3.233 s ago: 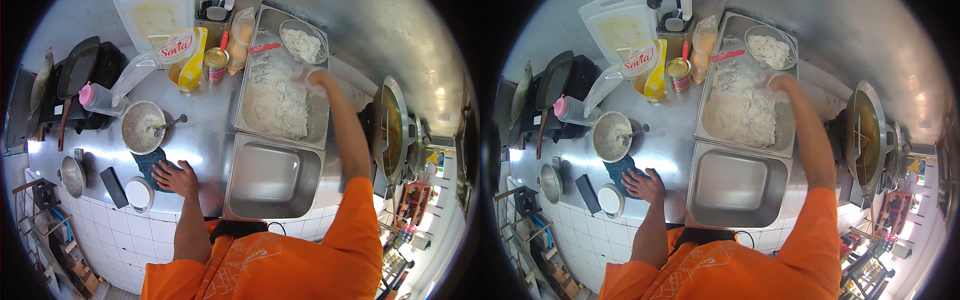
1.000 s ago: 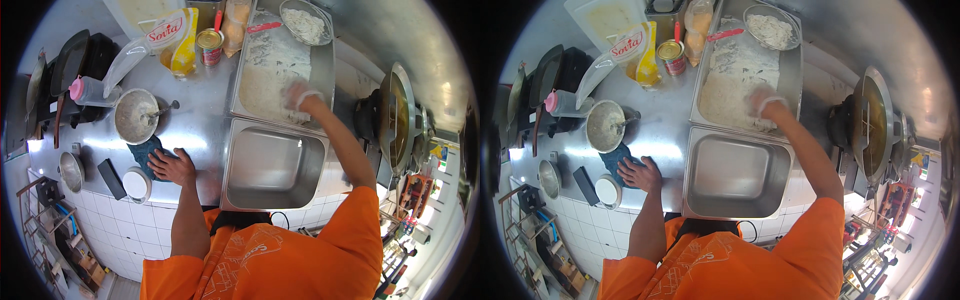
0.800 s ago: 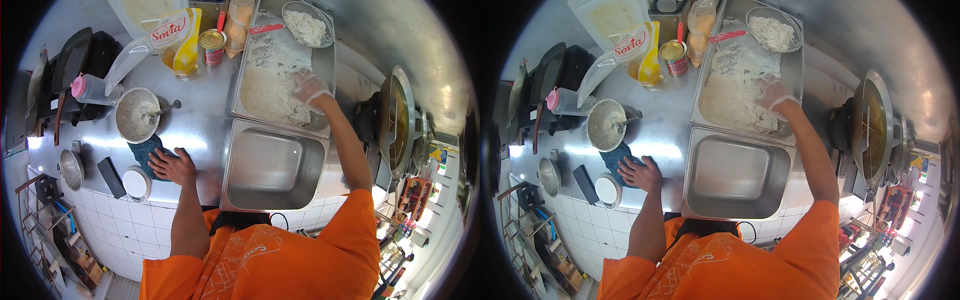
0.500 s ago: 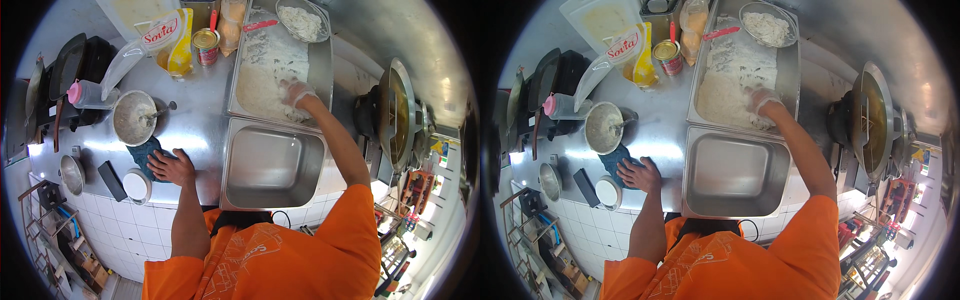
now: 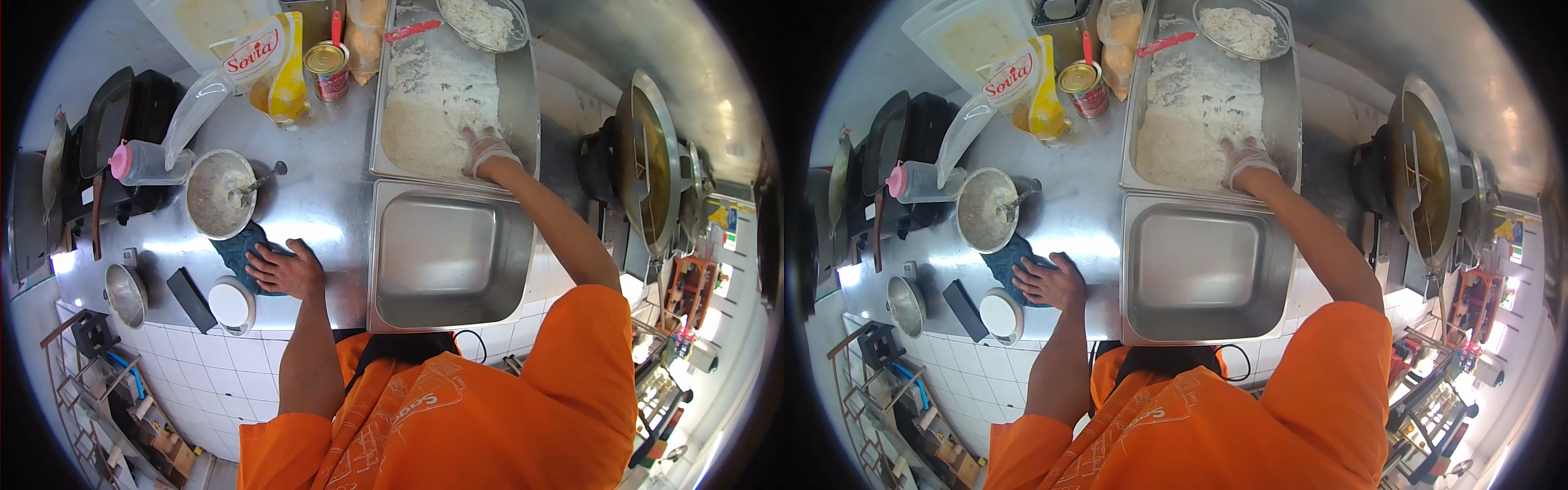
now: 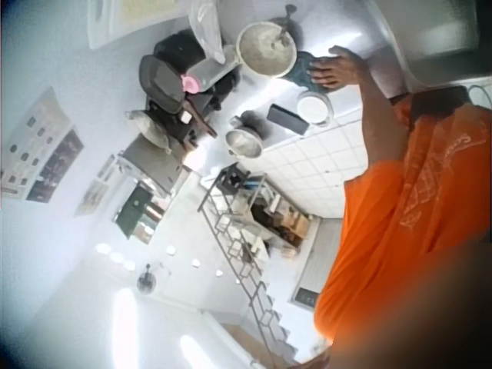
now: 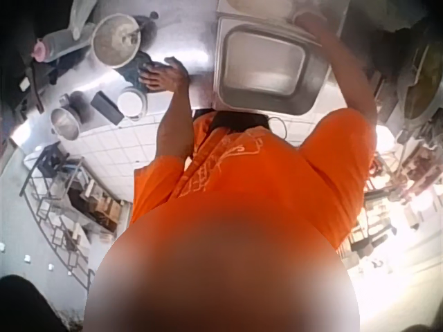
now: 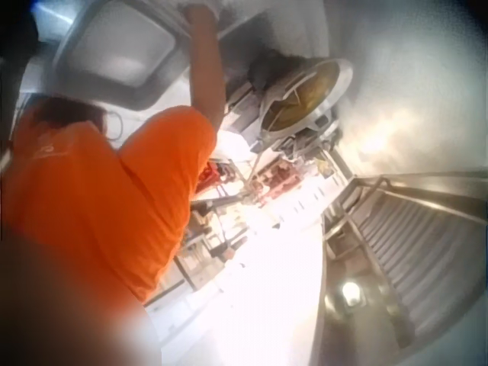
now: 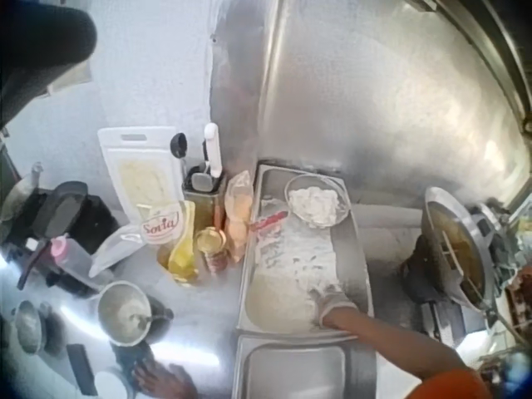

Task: The person coats pieces of food with flour in a metal tray by hand, shakes off the excess flour, and places the coated pieces into a metal strainer.

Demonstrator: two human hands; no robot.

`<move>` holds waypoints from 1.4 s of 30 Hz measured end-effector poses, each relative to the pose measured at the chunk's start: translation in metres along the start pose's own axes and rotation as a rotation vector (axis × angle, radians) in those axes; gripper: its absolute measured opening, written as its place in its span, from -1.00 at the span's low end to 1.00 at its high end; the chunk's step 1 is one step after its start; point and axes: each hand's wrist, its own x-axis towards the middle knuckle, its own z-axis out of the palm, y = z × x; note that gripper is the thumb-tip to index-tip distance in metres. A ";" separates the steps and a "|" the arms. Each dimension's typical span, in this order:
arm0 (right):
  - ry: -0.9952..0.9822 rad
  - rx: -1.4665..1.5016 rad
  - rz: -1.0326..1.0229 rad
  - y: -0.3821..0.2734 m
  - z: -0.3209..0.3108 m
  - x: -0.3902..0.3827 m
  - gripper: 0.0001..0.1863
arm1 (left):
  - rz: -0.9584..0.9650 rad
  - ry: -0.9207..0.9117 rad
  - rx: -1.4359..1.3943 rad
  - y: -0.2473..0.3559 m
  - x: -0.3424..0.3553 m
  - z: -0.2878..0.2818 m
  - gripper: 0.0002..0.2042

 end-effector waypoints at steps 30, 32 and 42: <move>0.251 1.269 -0.076 0.071 -0.178 0.040 -0.66 | 0.008 0.055 -0.038 -0.004 0.001 -0.005 -0.30; 0.179 1.391 -0.136 0.103 -0.196 0.083 -0.61 | 0.013 0.049 -0.046 0.001 0.000 -0.003 -0.30; 0.543 0.525 -0.154 0.102 -0.218 0.145 -0.64 | 0.011 0.022 -0.045 0.007 -0.004 0.002 -0.30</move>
